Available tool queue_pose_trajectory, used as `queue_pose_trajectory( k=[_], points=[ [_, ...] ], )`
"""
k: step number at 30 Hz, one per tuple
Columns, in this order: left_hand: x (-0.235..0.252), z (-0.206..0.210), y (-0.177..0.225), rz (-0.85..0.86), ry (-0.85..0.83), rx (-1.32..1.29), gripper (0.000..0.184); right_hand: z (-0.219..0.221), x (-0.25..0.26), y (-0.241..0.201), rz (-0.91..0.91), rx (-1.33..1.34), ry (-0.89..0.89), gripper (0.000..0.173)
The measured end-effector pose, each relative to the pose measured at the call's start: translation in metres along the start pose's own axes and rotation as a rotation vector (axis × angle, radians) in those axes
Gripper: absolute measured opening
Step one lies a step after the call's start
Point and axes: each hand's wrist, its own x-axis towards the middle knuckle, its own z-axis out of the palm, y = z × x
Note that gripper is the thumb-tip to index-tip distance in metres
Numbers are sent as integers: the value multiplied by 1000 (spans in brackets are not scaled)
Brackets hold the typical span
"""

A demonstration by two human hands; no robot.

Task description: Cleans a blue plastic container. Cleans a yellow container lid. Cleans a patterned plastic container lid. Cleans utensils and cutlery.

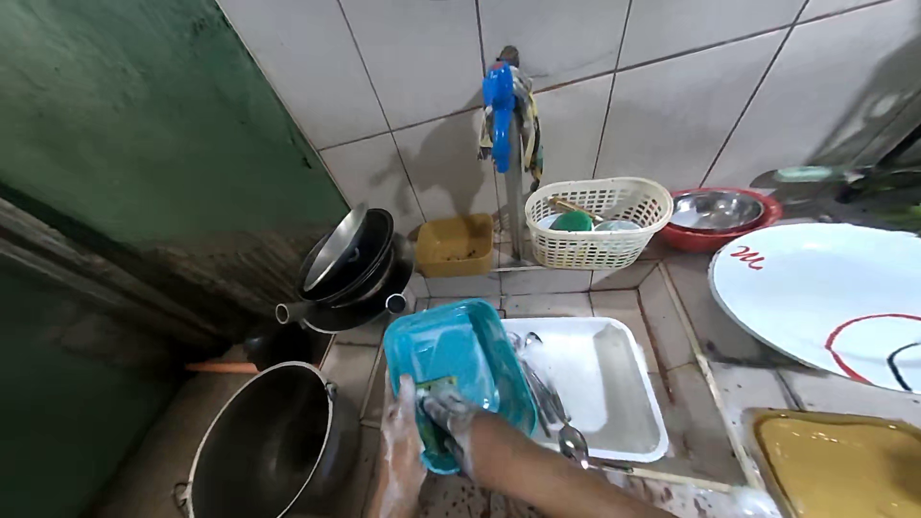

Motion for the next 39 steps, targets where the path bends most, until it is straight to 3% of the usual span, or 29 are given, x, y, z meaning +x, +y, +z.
queue_pose_trajectory(
  k=[3, 5, 7, 13, 17, 20, 24, 29, 33, 36, 39],
  points=[
    [-3, 5, 1, -2, -17, 86, 50, 0, 6, -6, -15, -127, 202, 38],
    [-5, 7, 3, 2, -35, 96, 50, -9, 20, 2, -93, -226, 439, 34],
    [-12, 10, 6, -9, -38, 93, 50, -27, 35, 8, -129, -327, 568, 36],
    [-15, -1, 3, 88, 36, -72, 54, -39, 34, 21, 133, -376, 530, 35],
    [-10, -7, -1, 82, 128, -112, 47, -20, 1, 4, 252, -299, 160, 43],
    [-13, -8, -1, 62, 36, -23, 50, -13, -10, -14, 267, -230, 23, 44],
    [-17, 1, -4, 92, -8, 70, 48, 0, 8, -26, 40, -242, 220, 33],
    [-28, 5, 8, 22, 5, 157, 51, -35, 46, -5, -53, -362, 456, 23],
    [-18, -2, 1, 86, 68, 2, 57, -54, 53, 5, 132, -356, 458, 27],
    [-17, -6, 3, 64, 83, -31, 57, -46, 35, 5, 209, -380, 413, 28],
    [-9, -8, 2, 100, 171, -86, 50, -29, 7, -3, 255, -322, 198, 34]
  ],
)
